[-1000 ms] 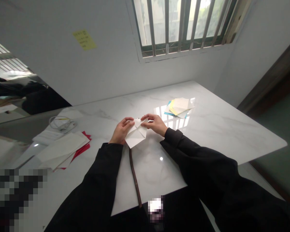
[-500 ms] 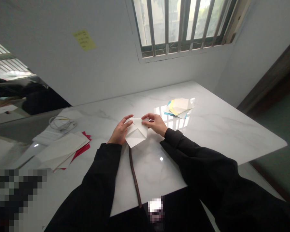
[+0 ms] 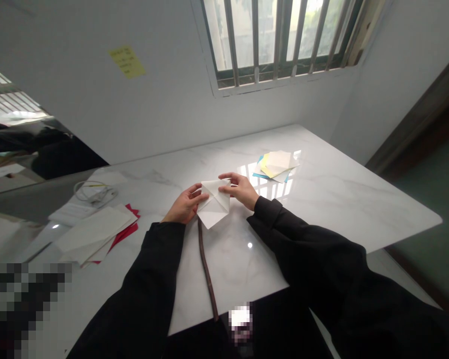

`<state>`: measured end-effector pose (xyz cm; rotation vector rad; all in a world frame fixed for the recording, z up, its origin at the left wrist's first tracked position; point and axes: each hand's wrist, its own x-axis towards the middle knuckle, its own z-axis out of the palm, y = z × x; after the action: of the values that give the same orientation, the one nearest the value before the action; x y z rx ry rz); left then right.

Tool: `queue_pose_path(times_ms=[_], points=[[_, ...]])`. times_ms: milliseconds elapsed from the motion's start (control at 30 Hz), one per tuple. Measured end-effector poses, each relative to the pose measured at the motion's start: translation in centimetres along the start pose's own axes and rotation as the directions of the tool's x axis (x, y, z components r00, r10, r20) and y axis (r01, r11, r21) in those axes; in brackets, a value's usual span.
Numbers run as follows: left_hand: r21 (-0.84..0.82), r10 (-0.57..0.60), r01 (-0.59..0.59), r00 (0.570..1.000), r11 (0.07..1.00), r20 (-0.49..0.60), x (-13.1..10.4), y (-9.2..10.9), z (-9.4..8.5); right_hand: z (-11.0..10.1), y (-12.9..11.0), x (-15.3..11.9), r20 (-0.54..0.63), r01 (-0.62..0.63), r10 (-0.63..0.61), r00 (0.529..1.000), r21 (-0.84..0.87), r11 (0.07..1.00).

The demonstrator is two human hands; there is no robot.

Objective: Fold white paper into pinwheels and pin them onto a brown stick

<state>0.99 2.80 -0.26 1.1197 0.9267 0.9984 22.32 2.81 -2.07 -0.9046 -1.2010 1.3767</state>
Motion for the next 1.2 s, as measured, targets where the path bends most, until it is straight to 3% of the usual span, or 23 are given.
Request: queue_pose_path(times_ms=[233,433,633,833,967,1200], points=[[0.043,0.039,-0.039,0.999,0.998,-0.004,0.0,-0.2,0.4,0.4,0.0,-0.2,0.066,-0.151,0.146,0.987,0.092,0.984],[0.002,0.033,-0.033,0.999,0.999,0.002,0.2,-0.5,0.8,0.3,0.0,-0.3,0.100,-0.143,0.132,0.986,0.103,0.984],[0.012,0.068,-0.067,0.991,0.998,-0.119,0.4,-0.9,1.2,0.4,0.0,-0.4,0.151,-0.168,0.151,0.977,0.105,0.980],[0.026,0.105,-0.102,0.980,0.994,-0.167,0.3,-0.8,1.6,0.5,0.1,-0.5,0.146,-0.196,0.180,0.973,0.109,0.974],[0.034,0.134,-0.130,0.972,0.991,-0.195,0.5,-0.9,1.6,0.5,0.5,-0.4,0.120,-0.238,0.233,0.965,0.021,0.971],[0.061,0.224,-0.216,0.932,0.974,-0.283,0.9,-1.0,1.6,0.3,0.6,-0.2,0.127,-0.216,0.215,0.968,-0.005,0.976]])
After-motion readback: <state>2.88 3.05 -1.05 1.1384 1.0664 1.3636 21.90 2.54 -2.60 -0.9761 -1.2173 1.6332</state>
